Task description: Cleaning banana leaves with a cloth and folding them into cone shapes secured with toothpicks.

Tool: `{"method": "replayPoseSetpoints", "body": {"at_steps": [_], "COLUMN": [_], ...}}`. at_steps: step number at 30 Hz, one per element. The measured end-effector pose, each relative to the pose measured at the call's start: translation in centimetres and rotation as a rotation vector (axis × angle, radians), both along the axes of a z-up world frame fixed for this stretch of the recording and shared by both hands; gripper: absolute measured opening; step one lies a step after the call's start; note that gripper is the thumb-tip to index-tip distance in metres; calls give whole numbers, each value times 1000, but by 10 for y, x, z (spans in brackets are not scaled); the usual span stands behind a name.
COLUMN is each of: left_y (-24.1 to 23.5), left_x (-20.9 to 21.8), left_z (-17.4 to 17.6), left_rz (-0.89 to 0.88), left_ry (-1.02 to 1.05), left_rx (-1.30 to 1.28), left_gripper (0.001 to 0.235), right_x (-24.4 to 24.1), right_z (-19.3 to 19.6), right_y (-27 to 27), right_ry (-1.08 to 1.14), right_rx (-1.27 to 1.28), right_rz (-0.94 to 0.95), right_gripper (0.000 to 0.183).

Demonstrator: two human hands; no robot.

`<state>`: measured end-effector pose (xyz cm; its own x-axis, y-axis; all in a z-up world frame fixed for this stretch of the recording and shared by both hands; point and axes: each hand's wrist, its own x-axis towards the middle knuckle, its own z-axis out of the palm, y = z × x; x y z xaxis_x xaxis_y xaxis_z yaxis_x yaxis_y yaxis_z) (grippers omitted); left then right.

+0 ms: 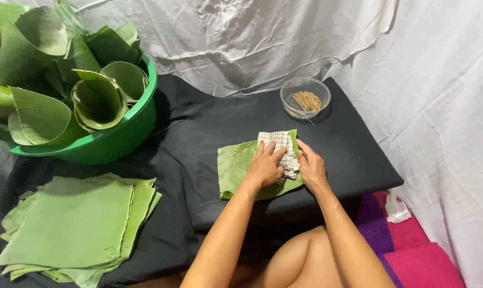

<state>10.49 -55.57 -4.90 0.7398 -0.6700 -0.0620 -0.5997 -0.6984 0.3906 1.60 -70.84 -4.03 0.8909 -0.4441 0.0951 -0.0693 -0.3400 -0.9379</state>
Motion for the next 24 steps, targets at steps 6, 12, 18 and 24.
{"method": "replayPoseSetpoints", "body": {"at_steps": [6, 12, 18, 24], "left_y": [36, 80, 29, 45], "left_x": [-14, -15, -51, -54], "left_z": [26, 21, 17, 23], "left_rz": [32, 116, -18, -3], "left_ry": [-4, 32, 15, 17], "left_rx": [29, -60, -126, -63], "left_gripper": [64, 63, 61, 61], "right_x": [5, 5, 9, 7], "right_z": [-13, -19, -31, -22], "right_y": [-4, -5, -11, -5], "right_ry": [-58, -99, -88, -89], "right_rx": [44, 45, 13, 13], "right_rz": [-7, 5, -2, -18], "right_gripper": [59, 60, 59, 59]}}
